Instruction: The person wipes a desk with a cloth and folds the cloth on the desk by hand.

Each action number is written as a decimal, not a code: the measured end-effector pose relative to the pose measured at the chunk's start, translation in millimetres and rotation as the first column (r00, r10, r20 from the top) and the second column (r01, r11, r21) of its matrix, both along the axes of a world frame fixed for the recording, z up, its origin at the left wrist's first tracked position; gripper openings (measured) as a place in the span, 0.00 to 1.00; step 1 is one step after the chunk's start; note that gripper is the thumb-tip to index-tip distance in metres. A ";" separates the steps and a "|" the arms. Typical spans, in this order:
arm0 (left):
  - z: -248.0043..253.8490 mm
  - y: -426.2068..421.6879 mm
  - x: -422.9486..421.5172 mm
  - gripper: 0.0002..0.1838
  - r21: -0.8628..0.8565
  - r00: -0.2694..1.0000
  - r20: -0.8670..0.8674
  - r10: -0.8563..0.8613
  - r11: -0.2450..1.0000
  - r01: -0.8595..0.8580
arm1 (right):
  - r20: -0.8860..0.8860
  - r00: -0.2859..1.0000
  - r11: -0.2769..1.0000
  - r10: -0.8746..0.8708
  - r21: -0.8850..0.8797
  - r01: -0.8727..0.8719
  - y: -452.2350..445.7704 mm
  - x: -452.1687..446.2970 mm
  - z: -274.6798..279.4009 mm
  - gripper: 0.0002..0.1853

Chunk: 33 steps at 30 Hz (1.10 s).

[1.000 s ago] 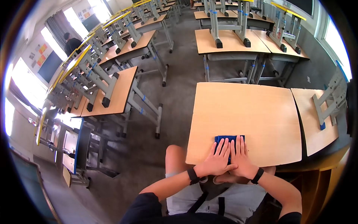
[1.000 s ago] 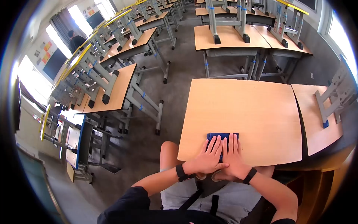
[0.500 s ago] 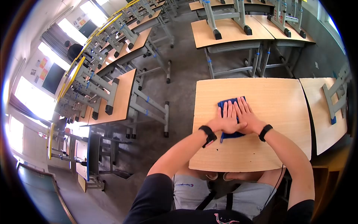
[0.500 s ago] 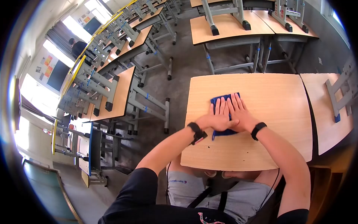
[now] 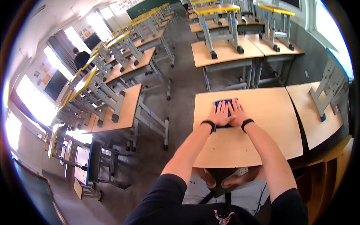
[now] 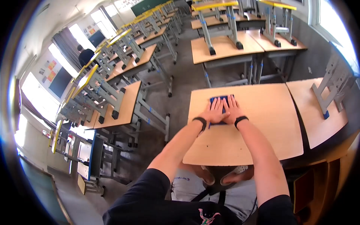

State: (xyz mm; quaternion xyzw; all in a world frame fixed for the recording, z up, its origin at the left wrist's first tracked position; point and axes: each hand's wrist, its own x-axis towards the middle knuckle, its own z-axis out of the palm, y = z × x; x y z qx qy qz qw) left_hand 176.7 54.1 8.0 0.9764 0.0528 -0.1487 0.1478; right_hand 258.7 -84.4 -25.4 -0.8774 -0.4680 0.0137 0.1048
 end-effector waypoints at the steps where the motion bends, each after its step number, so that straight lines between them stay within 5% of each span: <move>1: -6.1 -0.8 -4.8 0.55 -0.011 1.000 0.016 0.006 1.000 -0.006 | 0.014 1.000 1.000 0.002 -0.003 -0.002 -2.4 -5.1 -0.7 0.46; 13: -11.4 -82.2 -155.5 0.58 0.042 0.991 0.049 -0.122 0.992 0.120 | 0.080 0.983 0.985 0.163 -0.068 -0.158 -103.7 -141.2 -9.7 0.49; 18: -15.7 -107.7 -207.7 0.58 0.071 0.971 0.162 -0.173 0.984 0.164 | -0.021 0.987 0.986 0.162 -0.028 -0.163 -127.0 -192.0 16.2 0.49; 22: -6.8 -107.1 -201.0 0.58 -0.022 0.986 0.048 -0.157 0.987 0.158 | 0.066 0.986 0.979 0.155 -0.140 -0.144 -123.5 -188.0 9.2 0.52; 27: -2.1 -99.0 -174.4 0.59 -0.106 0.978 -0.116 -0.174 0.981 0.161 | -0.156 0.973 0.976 0.169 -0.113 -0.188 -112.9 -167.6 18.2 0.56; 32: 4.3 -69.2 -98.1 0.58 -0.107 0.980 -0.201 -0.009 0.994 -0.013 | -0.080 0.970 0.964 0.228 -0.117 -0.237 -65.7 -85.8 3.3 0.59; 33: -13.7 -64.0 -79.7 0.58 -0.046 0.983 -0.177 0.052 0.997 -0.061 | 0.069 0.968 0.963 0.240 -0.146 -0.228 -55.4 -63.3 -18.4 0.57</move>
